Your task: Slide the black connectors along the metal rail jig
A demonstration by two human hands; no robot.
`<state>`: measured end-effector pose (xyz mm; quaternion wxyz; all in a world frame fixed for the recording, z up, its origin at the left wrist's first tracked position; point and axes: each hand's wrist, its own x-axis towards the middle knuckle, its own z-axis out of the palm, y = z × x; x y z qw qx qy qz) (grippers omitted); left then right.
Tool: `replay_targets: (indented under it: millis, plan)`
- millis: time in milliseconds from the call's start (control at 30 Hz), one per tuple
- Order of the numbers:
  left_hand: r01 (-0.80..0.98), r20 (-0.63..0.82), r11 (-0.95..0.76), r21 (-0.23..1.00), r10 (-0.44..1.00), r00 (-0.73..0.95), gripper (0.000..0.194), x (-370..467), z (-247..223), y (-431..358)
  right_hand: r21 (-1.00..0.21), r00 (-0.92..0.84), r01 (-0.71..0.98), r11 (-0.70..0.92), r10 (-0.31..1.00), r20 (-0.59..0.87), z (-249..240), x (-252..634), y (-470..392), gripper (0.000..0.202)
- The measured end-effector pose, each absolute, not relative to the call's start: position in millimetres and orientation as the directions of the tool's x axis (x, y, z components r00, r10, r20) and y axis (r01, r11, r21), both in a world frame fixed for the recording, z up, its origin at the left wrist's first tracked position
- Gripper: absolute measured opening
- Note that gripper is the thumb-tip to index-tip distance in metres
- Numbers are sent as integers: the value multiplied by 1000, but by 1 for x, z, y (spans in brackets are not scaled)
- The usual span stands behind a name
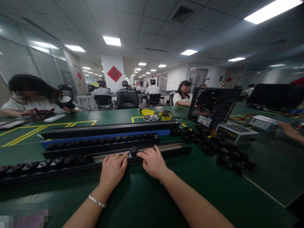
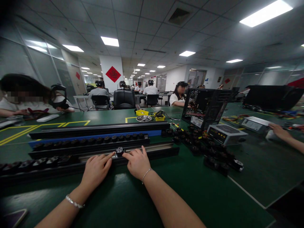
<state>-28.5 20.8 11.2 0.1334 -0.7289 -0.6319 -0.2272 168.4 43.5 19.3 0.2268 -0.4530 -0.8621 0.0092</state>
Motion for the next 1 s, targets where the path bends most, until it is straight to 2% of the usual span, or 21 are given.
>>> replay_targets:
  millis: [1000]
  plan:
    - [982, 491, -167, 88, 865, 103, 39, -29, 10, 21, -211, -486, 791, 574, 799, 354, 21, 179, 45, 42]
